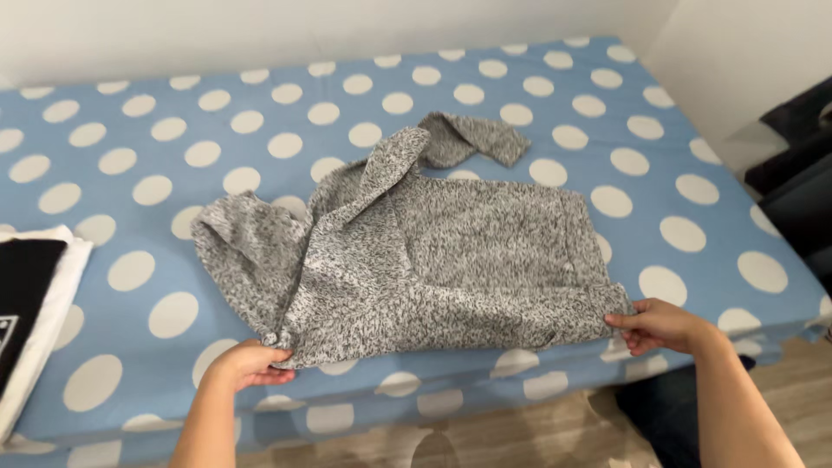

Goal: The person folds denim jackets, a sweater, and a pair of pants on a bed before placing them into a laundry basket and moving the basket to a different location in the room.

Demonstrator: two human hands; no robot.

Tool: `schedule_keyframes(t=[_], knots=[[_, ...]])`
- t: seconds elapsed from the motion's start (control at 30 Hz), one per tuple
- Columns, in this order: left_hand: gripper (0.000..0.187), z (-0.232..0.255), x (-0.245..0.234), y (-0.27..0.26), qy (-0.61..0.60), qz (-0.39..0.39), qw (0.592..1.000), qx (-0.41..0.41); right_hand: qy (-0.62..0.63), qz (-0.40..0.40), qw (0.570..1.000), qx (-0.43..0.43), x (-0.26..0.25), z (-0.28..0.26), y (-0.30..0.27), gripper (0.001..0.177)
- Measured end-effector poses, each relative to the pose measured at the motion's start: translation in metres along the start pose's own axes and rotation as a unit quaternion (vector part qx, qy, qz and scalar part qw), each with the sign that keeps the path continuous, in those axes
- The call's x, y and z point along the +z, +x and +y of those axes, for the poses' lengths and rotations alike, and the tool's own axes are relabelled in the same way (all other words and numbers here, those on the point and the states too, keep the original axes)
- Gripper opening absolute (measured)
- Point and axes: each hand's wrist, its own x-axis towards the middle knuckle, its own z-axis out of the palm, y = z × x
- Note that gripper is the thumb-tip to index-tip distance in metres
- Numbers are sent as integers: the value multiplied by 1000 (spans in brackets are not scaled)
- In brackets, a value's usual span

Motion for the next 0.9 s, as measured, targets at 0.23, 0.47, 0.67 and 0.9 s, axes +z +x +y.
schedule_keyframes(t=[0.23,0.47,0.67,0.9], knots=[[74,54,33,-43,444,337,830,-8,7,3,996,-88,10,13,-18,47],[62,111,86,-38,219,264,932,116,-191,191,929,-254,19,-6,-40,42],[72,93,115,-18,143,368,877,275,55,132,943,-301,29,-8,-28,35],[40,89,95,-8,298,407,787,355,-63,280,928,-237,55,-20,-20,39]])
